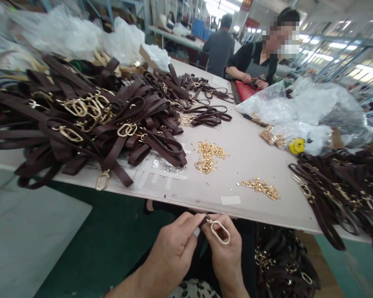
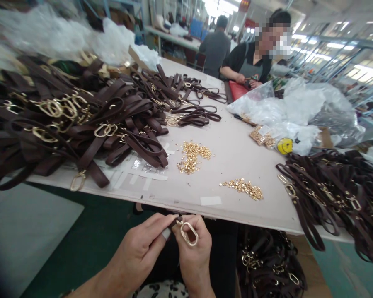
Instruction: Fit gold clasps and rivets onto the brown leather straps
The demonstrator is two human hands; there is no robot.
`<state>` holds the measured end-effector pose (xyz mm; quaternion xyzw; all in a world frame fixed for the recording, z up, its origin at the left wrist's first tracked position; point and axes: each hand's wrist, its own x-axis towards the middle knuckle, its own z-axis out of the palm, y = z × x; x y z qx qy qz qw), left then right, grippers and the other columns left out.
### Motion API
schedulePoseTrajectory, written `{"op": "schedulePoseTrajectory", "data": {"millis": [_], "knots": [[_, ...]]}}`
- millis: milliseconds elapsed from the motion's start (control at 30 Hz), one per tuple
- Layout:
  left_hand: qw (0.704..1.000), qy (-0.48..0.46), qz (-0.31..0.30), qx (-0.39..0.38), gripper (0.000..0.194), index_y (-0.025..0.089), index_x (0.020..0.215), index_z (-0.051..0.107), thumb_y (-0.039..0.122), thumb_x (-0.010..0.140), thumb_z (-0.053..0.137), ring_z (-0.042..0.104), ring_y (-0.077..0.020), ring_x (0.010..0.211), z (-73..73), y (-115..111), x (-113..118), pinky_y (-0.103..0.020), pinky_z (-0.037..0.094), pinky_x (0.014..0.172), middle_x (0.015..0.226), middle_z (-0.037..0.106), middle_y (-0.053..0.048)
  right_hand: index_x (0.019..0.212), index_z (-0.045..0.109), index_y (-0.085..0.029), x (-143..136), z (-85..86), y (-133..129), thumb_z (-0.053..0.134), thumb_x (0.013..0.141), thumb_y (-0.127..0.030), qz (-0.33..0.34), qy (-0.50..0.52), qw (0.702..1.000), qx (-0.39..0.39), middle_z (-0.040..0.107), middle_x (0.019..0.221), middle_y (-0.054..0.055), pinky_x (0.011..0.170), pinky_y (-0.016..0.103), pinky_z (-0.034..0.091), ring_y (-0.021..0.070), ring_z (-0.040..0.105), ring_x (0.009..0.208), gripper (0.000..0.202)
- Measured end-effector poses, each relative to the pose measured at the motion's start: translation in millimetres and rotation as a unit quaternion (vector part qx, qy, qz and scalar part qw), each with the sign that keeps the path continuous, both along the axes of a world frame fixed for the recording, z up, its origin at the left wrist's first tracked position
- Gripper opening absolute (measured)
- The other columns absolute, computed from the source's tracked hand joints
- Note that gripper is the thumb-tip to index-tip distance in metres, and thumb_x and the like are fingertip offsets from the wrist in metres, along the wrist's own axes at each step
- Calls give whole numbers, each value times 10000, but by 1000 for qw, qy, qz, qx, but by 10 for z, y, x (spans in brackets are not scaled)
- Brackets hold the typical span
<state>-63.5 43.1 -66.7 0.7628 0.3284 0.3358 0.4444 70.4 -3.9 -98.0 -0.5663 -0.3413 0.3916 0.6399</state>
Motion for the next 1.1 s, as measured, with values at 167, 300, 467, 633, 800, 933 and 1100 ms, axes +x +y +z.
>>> {"op": "schedulePoseTrajectory", "data": {"millis": [167,300,467,633,800,933,1100], "knots": [[992,-1,17,-124,427,247,1319,608,153,946,424,643,-163,867,1,49,61,-258,532,794,1035,676,-47,747,540,-216,319,161,94,697,847,-290,91,-143,985,-37,634,719,-23,609,222,476,127,572,650,201],[959,29,42,-279,428,244,1351,600,314,951,468,642,-206,948,84,167,21,-350,487,963,1116,705,-47,953,673,-214,990,237,296,587,911,-298,7,-440,897,-40,698,827,25,703,282,503,174,630,731,127],[939,-8,27,-343,413,254,1304,644,263,926,479,622,-223,1085,156,227,-16,-366,401,1067,1127,726,-27,1076,684,-178,1547,149,585,486,938,-254,-15,-639,767,-57,725,990,101,840,381,500,254,655,913,253],[913,-106,17,-394,336,233,1166,719,207,845,624,633,-190,1052,68,206,42,-277,451,962,1067,741,-17,977,727,-208,1582,60,695,500,922,-274,36,-634,769,-73,735,911,93,842,397,495,270,652,905,243],[893,-119,45,-432,269,164,1034,723,170,771,666,570,-121,718,-30,183,54,-210,488,612,896,687,-17,929,713,-213,1670,65,758,547,859,-276,34,-593,798,-103,748,909,71,815,407,505,261,676,861,190],[896,-135,59,-419,230,144,992,709,167,769,657,557,-127,730,-10,188,48,-218,513,601,857,642,-18,894,691,-208,1522,123,691,573,839,-312,18,-552,827,-105,733,810,52,716,378,520,230,669,742,167],[921,-134,79,-358,238,143,1010,713,128,791,621,583,-143,765,23,202,56,-233,517,645,882,687,-39,875,652,-204,750,181,367,707,827,-317,44,-251,967,-17,703,850,35,712,306,549,183,667,787,135]]}}
